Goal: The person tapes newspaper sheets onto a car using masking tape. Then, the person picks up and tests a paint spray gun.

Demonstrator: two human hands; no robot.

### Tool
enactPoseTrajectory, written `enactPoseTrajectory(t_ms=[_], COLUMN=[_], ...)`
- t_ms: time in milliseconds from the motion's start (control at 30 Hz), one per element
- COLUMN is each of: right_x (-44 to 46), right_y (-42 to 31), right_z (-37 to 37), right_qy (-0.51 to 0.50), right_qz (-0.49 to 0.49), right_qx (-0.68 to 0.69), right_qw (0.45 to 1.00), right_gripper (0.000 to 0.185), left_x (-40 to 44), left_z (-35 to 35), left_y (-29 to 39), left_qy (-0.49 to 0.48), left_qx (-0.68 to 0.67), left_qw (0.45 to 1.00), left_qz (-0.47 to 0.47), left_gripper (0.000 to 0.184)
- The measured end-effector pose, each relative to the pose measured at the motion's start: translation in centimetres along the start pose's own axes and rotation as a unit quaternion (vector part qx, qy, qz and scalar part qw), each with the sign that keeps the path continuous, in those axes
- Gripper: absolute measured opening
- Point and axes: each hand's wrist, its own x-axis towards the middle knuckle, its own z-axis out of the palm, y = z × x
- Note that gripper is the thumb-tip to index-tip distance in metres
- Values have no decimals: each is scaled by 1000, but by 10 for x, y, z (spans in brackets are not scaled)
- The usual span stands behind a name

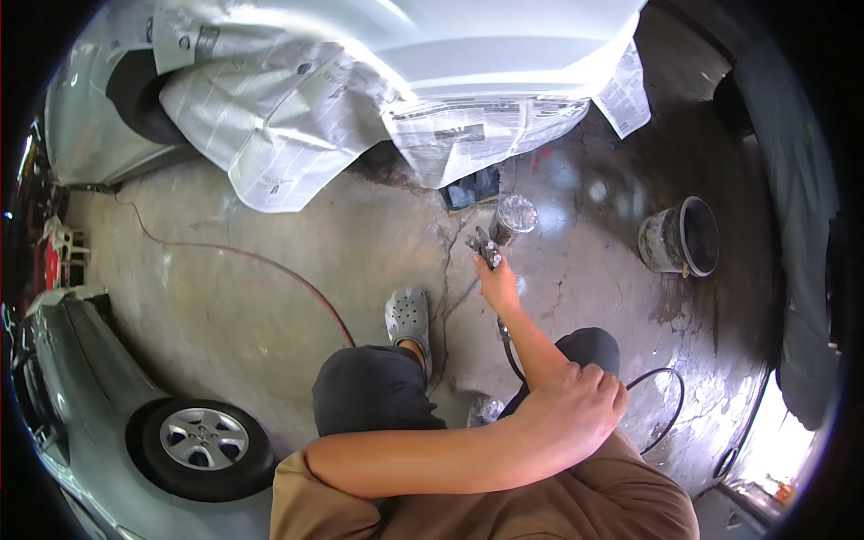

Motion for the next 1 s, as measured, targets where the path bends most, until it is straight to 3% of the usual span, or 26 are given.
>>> enactPoseTrajectory(t_ms=[67,167,267,367,467,633,700,767,833,933,1000], right_x=[19,50,47,17,19,23,13,-5,-20,-42,-61], right_y=[10,41,22,-19,-17,1,0,-11,-11,-20,-49], right_z=[18,54,58,45,45,40,32,16,-4,-37,-55], right_qy=[20,143,-1,-93,-95,-1,13,18,-3,-30,-90], right_qz=[-24,-143,7,49,31,8,12,36,-61,-206,-87], right_qx=[-34,-136,-70,9,14,9,19,30,19,2,85], right_qw=[999,970,997,994,995,1000,1000,999,998,978,989], right_gripper=[66,57,62,60,59,59,53,40,36,29,20], left_x=[0,0,-2,-1,0,2,9,3,5,11,12], left_z=[6,14,14,8,14,33,63,36,31,6,10], left_y=[-3,-10,-17,-20,-29,-54,-59,-101,-127,-155,-172], left_qy=[16,33,41,29,27,39,46,17,18,-21,-4], left_qx=[14,31,50,45,40,17,75,0,100,7,18], left_qw=[1000,998,997,997,997,994,976,992,985,985,985], left_qz=[-7,-41,-52,-57,-62,-102,-201,-121,-138,-170,-172], left_gripper=[41,39,37,37,37,29,14,14,13,17,18])
